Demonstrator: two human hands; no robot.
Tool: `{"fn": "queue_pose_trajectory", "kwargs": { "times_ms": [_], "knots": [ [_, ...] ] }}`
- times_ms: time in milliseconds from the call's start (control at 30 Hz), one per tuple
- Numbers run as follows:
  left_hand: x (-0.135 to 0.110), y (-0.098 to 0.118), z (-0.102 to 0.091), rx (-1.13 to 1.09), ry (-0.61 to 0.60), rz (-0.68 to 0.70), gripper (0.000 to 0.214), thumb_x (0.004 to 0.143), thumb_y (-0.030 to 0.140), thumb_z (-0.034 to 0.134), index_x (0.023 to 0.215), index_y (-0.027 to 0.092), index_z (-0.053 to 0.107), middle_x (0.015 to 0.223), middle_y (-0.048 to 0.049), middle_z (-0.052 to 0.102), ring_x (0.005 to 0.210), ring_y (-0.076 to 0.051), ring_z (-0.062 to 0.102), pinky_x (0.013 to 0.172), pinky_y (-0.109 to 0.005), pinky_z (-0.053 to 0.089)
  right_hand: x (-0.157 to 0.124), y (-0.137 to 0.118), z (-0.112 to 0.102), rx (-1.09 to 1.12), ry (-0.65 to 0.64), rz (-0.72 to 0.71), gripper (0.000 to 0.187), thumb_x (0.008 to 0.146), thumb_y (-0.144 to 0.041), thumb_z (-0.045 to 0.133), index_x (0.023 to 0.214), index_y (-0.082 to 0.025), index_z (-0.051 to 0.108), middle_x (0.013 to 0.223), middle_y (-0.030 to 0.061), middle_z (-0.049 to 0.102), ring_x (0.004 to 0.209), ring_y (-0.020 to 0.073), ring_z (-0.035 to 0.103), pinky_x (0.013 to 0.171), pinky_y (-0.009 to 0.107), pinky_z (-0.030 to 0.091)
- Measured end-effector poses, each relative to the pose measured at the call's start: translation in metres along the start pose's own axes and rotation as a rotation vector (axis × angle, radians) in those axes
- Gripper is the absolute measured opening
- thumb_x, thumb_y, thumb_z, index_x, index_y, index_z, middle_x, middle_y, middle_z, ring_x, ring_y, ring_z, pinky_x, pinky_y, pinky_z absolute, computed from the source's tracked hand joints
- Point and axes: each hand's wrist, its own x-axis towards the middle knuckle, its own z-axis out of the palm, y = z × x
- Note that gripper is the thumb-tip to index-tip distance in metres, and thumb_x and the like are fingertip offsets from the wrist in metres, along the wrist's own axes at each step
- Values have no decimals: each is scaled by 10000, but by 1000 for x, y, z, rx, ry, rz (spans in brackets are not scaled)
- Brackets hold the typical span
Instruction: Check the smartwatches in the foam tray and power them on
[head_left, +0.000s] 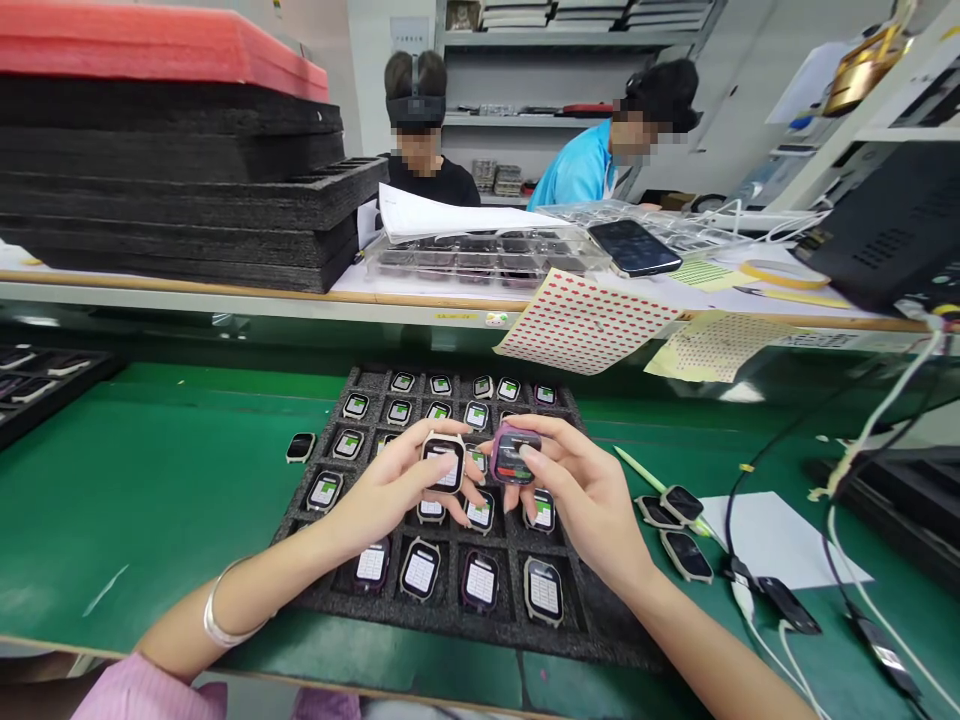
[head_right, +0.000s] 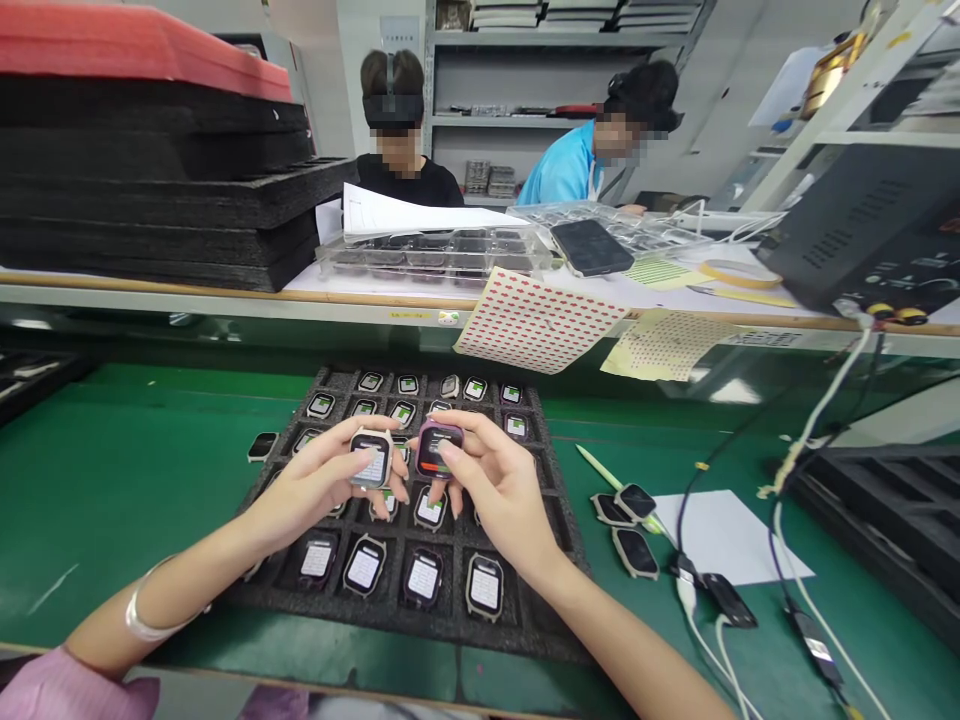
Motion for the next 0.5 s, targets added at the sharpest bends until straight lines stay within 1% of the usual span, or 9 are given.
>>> {"fn": "queue_pose_trajectory", "kwargs": {
  "times_ms": [133, 200, 267, 300, 400, 467, 500],
  "knots": [
    [-2, 3, 0, -27, 4, 21, 414, 804, 92, 528, 1208, 174, 491, 938, -71, 630, 842, -206, 645, 719, -333, 544, 1, 1, 2, -21, 26, -7, 248, 883, -315, 633, 1110, -220, 598, 912, 73, 689, 509, 135, 605, 371, 218, 460],
    [-4, 4, 0, -24, 5, 30, 443, 790, 85, 532, 1221, 176, 488, 949, -73, 628, 852, -210, 641, 726, -339, 542, 0, -1, 4, -27, 38, -9, 229, 875, -303, 648, 1085, -222, 605, 884, 68, 690, 491, 130, 597, 367, 213, 463],
    [-6, 5, 1, -24, 3, 32, 444, 793, 99, 546, 1226, 180, 487, 952, -72, 625, 847, -211, 640, 726, -347, 543, -4, -10, 6, 6, 32, -14, 238, 872, -306, 658, 1087, -223, 598, 872, 69, 687, 485, 133, 600, 367, 215, 478],
    [-7, 5, 2, -26, 0, 31, 434, 802, 114, 555, 1225, 183, 488, 948, -71, 624, 841, -210, 640, 726, -351, 543, -9, -16, 8, 49, 0, -12, 275, 866, -313, 669, 1114, -229, 584, 899, 76, 684, 496, 141, 612, 370, 219, 491],
    [-8, 5, 3, -29, -1, 17, 367, 855, 182, 561, 1215, 189, 490, 932, -69, 623, 837, -207, 643, 730, -353, 542, -33, -41, 13, 246, -208, 9, 495, 833, -363, 712, 1269, -300, 485, 1064, 100, 652, 553, 170, 662, 403, 242, 543],
    [-8, 4, 4, -24, 3, 14, 333, 886, 229, 552, 1210, 186, 488, 910, -68, 622, 819, -201, 645, 717, -341, 539, -54, -55, 15, 300, -313, 19, 601, 820, -398, 719, 1339, -356, 418, 1056, 89, 659, 592, 192, 684, 478, 270, 587],
    [-8, 3, 4, -24, 3, 15, 333, 894, 247, 550, 1214, 184, 486, 903, -70, 620, 809, -200, 644, 701, -333, 538, -63, -59, 15, 268, -357, 32, 616, 820, -397, 714, 1353, -377, 405, 1002, 77, 676, 622, 207, 695, 532, 286, 604]
  ]
}}
